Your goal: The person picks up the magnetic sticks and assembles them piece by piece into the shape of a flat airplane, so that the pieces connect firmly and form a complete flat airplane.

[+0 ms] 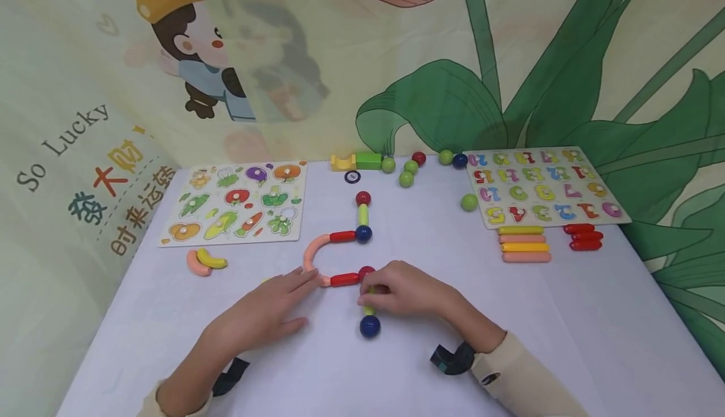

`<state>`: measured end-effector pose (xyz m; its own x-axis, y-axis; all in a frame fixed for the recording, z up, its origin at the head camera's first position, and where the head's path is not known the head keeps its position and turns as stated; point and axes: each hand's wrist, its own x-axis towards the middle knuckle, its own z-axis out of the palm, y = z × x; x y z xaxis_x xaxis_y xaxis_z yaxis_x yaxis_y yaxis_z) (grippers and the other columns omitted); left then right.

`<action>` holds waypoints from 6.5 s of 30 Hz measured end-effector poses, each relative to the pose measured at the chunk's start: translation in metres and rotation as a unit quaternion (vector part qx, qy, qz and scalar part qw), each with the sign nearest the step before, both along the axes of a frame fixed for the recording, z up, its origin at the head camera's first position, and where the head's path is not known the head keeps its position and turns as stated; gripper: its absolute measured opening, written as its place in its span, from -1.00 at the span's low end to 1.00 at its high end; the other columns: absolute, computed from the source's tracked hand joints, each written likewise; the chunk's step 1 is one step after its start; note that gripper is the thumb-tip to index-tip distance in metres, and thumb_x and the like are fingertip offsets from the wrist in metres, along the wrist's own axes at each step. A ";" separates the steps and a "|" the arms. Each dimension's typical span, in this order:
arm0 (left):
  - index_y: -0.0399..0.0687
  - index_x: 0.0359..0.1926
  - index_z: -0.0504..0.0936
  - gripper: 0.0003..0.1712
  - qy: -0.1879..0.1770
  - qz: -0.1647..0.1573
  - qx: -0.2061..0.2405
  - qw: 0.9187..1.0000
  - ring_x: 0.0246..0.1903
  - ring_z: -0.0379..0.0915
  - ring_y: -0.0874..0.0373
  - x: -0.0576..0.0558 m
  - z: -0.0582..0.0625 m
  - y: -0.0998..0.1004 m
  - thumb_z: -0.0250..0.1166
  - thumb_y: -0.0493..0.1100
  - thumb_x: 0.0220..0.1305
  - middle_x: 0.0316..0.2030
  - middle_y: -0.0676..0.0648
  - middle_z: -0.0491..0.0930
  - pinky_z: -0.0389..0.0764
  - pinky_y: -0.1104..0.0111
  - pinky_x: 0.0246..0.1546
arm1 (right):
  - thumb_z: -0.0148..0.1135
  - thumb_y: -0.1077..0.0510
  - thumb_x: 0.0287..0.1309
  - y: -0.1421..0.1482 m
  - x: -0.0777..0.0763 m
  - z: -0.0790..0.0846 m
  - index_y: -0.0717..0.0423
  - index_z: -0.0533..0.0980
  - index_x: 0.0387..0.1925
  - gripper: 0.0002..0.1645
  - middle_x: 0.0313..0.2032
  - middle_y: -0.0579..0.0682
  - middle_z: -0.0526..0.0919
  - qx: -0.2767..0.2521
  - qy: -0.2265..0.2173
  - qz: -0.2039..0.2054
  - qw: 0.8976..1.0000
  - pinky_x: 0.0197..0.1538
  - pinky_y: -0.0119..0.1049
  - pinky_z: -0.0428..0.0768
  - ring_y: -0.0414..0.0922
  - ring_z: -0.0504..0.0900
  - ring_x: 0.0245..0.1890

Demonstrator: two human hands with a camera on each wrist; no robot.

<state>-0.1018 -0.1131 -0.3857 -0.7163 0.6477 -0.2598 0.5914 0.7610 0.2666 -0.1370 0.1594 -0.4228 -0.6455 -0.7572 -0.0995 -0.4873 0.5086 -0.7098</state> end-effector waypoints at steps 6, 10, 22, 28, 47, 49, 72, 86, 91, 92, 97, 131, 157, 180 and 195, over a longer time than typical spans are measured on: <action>0.09 0.29 0.25 -0.22 -0.011 -0.065 0.000 0.998 0.27 0.03 0.05 0.022 0.002 0.003 0.29 0.12 0.06 0.28 0.03 0.18 0.25 0.09 0.13 | 0.21 0.00 0.10 -0.004 -0.030 0.009 -0.16 0.60 -0.26 -0.85 -0.54 -0.26 0.58 0.003 0.021 -0.008 1.000 -0.40 -0.41 0.51 -0.31 0.46 -0.54; 0.10 0.28 0.26 -0.24 -0.025 -0.075 0.004 0.997 0.27 0.04 0.06 0.029 0.000 0.003 0.29 0.11 0.07 0.28 0.05 0.18 0.24 0.10 0.13 | 0.21 0.01 0.11 -0.015 -0.043 0.014 -0.09 0.60 -0.27 -0.84 -0.58 -0.26 0.57 0.008 0.030 0.001 1.000 -0.40 -0.42 0.52 -0.32 0.49 -0.57; 0.08 0.26 0.29 -0.29 -0.049 -0.084 0.020 0.995 0.27 0.04 0.09 0.036 -0.006 0.002 0.26 0.11 0.10 0.27 0.07 0.19 0.19 0.12 0.17 | 0.14 0.04 0.15 -0.100 -0.065 0.025 -0.10 0.57 -0.20 -0.82 -0.40 -0.30 0.51 0.083 0.126 0.137 0.979 -0.25 -0.49 0.43 -0.31 0.44 -0.38; 0.09 0.26 0.29 -0.28 -0.044 -0.095 0.023 0.994 0.26 0.07 0.09 0.035 -0.007 0.004 0.26 0.13 0.09 0.27 0.08 0.20 0.22 0.12 0.15 | 0.14 0.03 0.16 -0.147 -0.065 0.025 -0.15 0.48 0.02 -0.65 -0.20 -0.25 0.51 0.142 0.144 0.195 0.960 -0.15 -0.48 0.43 -0.32 0.45 -0.25; 0.05 0.24 0.32 -0.33 -0.052 -0.100 0.008 0.994 0.25 0.08 0.05 0.034 -0.009 0.002 0.23 0.12 0.13 0.25 0.04 0.22 0.23 0.08 0.14 | 0.07 0.14 0.20 -0.204 -0.110 0.026 -0.11 0.37 0.15 -0.54 0.03 -0.16 0.43 0.143 0.127 0.176 0.966 0.04 -0.42 0.35 -0.27 0.38 -0.03; 0.05 0.24 0.32 -0.33 -0.059 -0.099 0.007 0.993 0.25 0.09 0.05 0.034 -0.009 0.001 0.23 0.12 0.13 0.25 0.04 0.23 0.24 0.08 0.13 | 0.08 0.12 0.20 -0.221 -0.116 0.024 -0.16 0.34 0.17 -0.52 0.05 -0.17 0.40 0.143 0.127 0.174 0.966 0.04 -0.42 0.35 -0.28 0.36 -0.01; 0.03 0.23 0.33 -0.35 -0.054 -0.111 0.002 0.992 0.23 0.12 0.06 0.034 -0.012 -0.001 0.21 0.12 0.14 0.23 0.05 0.26 0.28 0.10 0.11 | 0.02 0.02 0.22 -0.235 -0.122 0.040 -0.03 0.41 -0.34 -0.86 -0.44 -0.12 0.47 0.036 0.060 0.078 0.994 -0.42 -0.42 0.36 -0.22 0.39 -0.46; 0.13 0.25 0.31 -0.31 -0.075 -0.084 -0.019 0.993 0.25 0.08 0.12 0.034 -0.011 0.003 0.24 0.15 0.10 0.23 0.11 0.25 0.25 0.10 0.13 | -0.12 -0.31 0.19 -0.008 -0.179 0.012 0.19 0.39 -0.21 -0.37 -0.45 0.09 0.46 -0.154 -0.137 -0.443 0.872 -0.67 -0.38 0.28 -0.16 0.31 -0.67; 0.12 0.25 0.31 -0.30 -0.070 -0.083 -0.017 0.994 0.25 0.08 0.11 0.033 -0.010 0.002 0.25 0.15 0.10 0.24 0.11 0.25 0.25 0.10 0.13 | -0.11 -0.32 0.18 0.009 -0.176 -0.007 0.17 0.43 -0.16 -0.37 -0.52 0.05 0.50 -0.127 -0.157 -0.469 0.860 -0.67 -0.39 0.27 -0.16 0.30 -0.70; 0.12 0.25 0.31 -0.30 -0.069 -0.084 -0.015 0.994 0.25 0.09 0.11 0.033 -0.010 0.002 0.25 0.14 0.10 0.23 0.11 0.25 0.25 0.10 0.13 | -0.11 -0.32 0.17 0.010 -0.175 -0.010 0.16 0.44 -0.16 -0.37 -0.53 0.05 0.50 -0.123 -0.162 -0.469 0.859 -0.67 -0.39 0.28 -0.16 0.30 -0.70; 0.10 0.25 0.31 -0.31 -0.064 -0.088 -0.010 0.994 0.24 0.09 0.11 0.033 -0.011 0.003 0.24 0.14 0.11 0.24 0.10 0.25 0.26 0.11 0.12 | -0.10 -0.37 0.13 0.007 -0.177 -0.017 0.12 0.43 -0.19 -0.36 -0.54 0.04 0.50 -0.108 -0.173 -0.471 0.858 -0.64 -0.39 0.29 -0.14 0.31 -0.68; 0.02 0.21 0.36 -0.37 -0.035 -0.114 0.008 0.993 0.24 0.10 0.05 0.032 -0.014 -0.001 0.24 0.08 0.13 0.25 0.05 0.24 0.28 0.11 0.11 | -0.04 -0.18 0.21 -0.285 -0.100 0.021 -0.42 0.22 0.21 -0.49 -0.10 -0.16 0.31 0.209 0.170 0.238 0.933 -0.18 -0.42 0.34 -0.24 0.32 -0.16; 0.03 0.22 0.35 -0.36 -0.042 -0.106 0.004 0.993 0.25 0.08 0.07 0.032 -0.016 -0.001 0.22 0.12 0.14 0.25 0.08 0.22 0.27 0.10 0.11 | 0.22 0.13 0.08 -0.203 -0.097 0.039 -0.18 0.46 -0.05 -0.64 -0.43 -0.21 0.44 0.113 0.148 0.188 0.964 -0.31 -0.45 0.34 -0.26 0.36 -0.37; 0.21 0.30 0.22 -0.24 -0.029 -0.110 0.029 0.993 0.28 0.00 0.09 0.022 -0.010 0.020 0.25 0.15 0.09 0.30 0.08 0.13 0.21 0.14 0.16 | 0.39 0.25 -0.15 0.046 0.009 0.008 -0.35 0.60 -0.34 -0.61 -0.43 -0.31 0.48 0.084 -0.087 0.023 0.992 -0.28 -0.37 0.46 -0.26 0.42 -0.33; 0.21 0.31 0.20 -0.22 -0.053 -0.140 0.024 0.988 0.28 0.01 0.12 0.025 -0.015 0.028 0.25 0.17 0.07 0.28 0.13 0.17 0.22 0.15 0.16 | 0.45 -0.01 -0.21 0.021 0.025 0.003 -0.33 0.53 -0.40 -0.72 -0.51 -0.33 0.42 0.101 -0.043 0.026 0.994 -0.37 -0.45 0.44 -0.30 0.38 -0.37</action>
